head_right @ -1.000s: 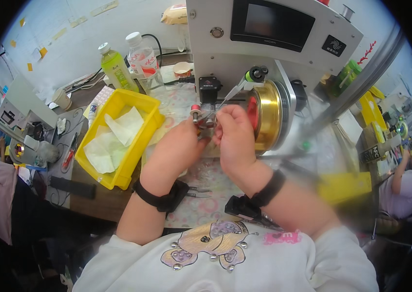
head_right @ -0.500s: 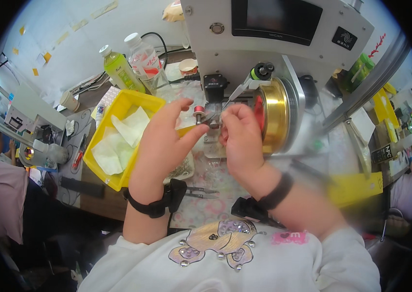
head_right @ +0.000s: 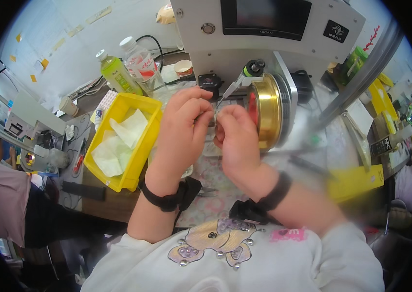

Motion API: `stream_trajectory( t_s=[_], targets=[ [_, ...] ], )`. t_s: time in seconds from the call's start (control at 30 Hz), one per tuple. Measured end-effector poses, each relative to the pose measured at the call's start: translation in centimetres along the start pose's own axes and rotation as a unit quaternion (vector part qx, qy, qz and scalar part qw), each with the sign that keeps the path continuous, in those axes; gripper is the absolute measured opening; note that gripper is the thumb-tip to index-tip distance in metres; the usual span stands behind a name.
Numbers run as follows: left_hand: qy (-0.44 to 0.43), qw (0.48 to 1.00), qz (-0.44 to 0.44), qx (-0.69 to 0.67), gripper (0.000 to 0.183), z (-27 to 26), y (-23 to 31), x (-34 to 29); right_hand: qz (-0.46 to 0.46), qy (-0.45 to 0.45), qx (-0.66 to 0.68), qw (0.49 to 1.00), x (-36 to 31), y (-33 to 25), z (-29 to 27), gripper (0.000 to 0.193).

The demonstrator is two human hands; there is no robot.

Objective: Assembling and testing electrical cables or components at a workbench using machines and adhesives.

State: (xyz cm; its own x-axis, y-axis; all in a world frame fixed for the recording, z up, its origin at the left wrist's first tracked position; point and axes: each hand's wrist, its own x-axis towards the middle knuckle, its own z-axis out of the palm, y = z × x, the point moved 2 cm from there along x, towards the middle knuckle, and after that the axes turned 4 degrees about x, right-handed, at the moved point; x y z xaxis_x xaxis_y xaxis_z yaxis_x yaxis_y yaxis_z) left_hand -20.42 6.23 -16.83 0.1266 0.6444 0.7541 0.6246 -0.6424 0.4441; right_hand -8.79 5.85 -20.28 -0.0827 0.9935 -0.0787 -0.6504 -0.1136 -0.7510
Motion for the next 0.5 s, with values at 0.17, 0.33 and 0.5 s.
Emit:
stream_trajectory(
  t_s=[0.17,0.33,0.5],
  targets=[
    [-0.064,0.998,0.005,-0.025,0.009,0.0,1.0,-1.3,0.053,0.002,-0.081,0.995,-2.4,-1.0,-0.7,0.005],
    [-0.091,0.995,-0.028,0.025,0.002,-0.9,1.3,-1.7,0.147,-0.12,-0.108,0.976,-2.5,-0.7,-1.2,0.014],
    [-0.095,0.994,-0.044,0.023,0.004,-0.7,2.3,-1.4,0.043,-0.373,-0.345,0.86,-4.8,-8.9,-4.2,0.014]
  ],
)
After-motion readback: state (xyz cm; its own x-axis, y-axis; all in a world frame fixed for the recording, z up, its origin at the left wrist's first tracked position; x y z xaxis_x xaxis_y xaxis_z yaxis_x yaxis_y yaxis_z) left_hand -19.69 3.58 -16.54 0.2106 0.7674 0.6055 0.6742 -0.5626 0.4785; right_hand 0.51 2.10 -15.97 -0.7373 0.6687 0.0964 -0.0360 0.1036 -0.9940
